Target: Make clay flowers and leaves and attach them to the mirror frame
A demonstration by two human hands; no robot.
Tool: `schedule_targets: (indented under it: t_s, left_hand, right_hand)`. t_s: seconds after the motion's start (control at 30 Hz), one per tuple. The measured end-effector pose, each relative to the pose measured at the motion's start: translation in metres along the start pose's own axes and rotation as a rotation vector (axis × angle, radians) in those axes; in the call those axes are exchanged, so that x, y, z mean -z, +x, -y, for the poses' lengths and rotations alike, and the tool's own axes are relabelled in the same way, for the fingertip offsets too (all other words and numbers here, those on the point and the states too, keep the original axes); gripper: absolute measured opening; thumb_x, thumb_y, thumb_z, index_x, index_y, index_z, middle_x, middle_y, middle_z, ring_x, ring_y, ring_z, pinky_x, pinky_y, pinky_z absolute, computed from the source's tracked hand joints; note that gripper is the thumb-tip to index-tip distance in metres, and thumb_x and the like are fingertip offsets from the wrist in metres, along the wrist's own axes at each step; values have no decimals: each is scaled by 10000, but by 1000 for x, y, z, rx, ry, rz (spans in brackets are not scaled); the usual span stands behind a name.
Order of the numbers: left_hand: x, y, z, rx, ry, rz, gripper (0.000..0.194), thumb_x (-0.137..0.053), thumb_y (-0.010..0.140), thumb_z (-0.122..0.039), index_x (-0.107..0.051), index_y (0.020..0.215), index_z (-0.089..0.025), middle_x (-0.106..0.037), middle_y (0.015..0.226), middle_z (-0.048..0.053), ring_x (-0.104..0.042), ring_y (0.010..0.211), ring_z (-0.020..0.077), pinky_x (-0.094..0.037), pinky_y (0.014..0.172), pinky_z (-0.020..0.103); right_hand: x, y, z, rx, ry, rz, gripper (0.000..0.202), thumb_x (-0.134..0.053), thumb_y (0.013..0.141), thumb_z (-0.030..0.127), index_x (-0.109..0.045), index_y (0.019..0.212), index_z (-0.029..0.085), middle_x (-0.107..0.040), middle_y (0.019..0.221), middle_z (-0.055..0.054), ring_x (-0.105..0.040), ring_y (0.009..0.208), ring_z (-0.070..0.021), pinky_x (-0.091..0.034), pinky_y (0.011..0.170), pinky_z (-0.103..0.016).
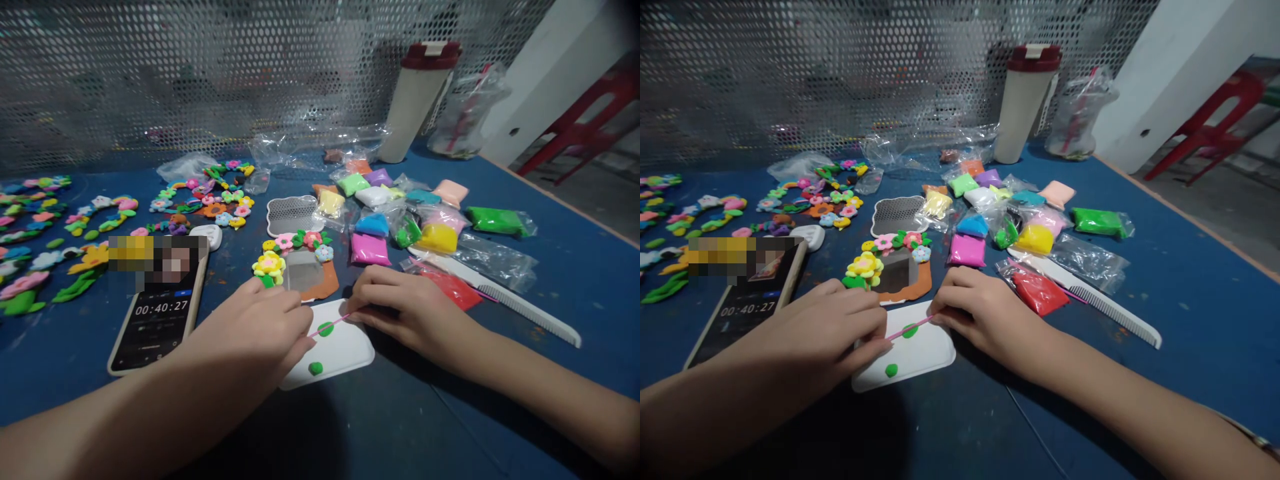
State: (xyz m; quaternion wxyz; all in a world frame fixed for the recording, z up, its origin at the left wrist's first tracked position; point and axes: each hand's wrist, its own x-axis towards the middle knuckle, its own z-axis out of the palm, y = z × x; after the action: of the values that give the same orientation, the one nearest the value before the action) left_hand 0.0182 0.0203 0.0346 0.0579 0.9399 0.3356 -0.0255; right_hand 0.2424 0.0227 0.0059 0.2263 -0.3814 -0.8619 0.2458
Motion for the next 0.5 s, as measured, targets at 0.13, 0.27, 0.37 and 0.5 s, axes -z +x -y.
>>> schedule_targets:
  t_s: [0.13, 0.27, 0.37, 0.5]
  left_hand:
    - [0, 1, 0, -1, 2, 16, 197, -487, 894, -228, -567, 720, -180, -574, 714, 2, -499, 652, 176, -249, 599, 308]
    - [0, 3, 1, -5, -3, 29, 193, -506, 886, -236, -571, 715, -174, -572, 711, 3, -498, 642, 172, -251, 599, 303]
    - [-1, 3, 1, -12, -6, 25, 189, -499, 893, -235, -579, 729, -183, -574, 717, 2, -502, 647, 173, -248, 600, 304]
    - [-2, 3, 2, -32, -5, 23, 200, -478, 901, -222, -582, 732, -192, -580, 711, 5, -506, 657, 179, -241, 592, 307]
  right_hand:
    - [0, 0, 0, 20, -9, 5, 112, -554, 867, 173, -660, 841, 199, -617, 849, -48, -596, 788, -155, -483, 677, -254]
    - [-1, -1, -1, 41, -15, 3, 115, -551, 868, 162, -657, 859, 204, -621, 854, -43, -595, 805, -154, -482, 689, -253]
    - [-2, -1, -2, 56, -30, -9, 118, -545, 870, 145, -651, 865, 196, -620, 848, -41, -587, 812, -153, -475, 695, -250]
    - [-2, 0, -1, 57, -40, -10, 131, -528, 880, 144, -648, 864, 192, -614, 848, -43, -581, 810, -152, -472, 692, -249]
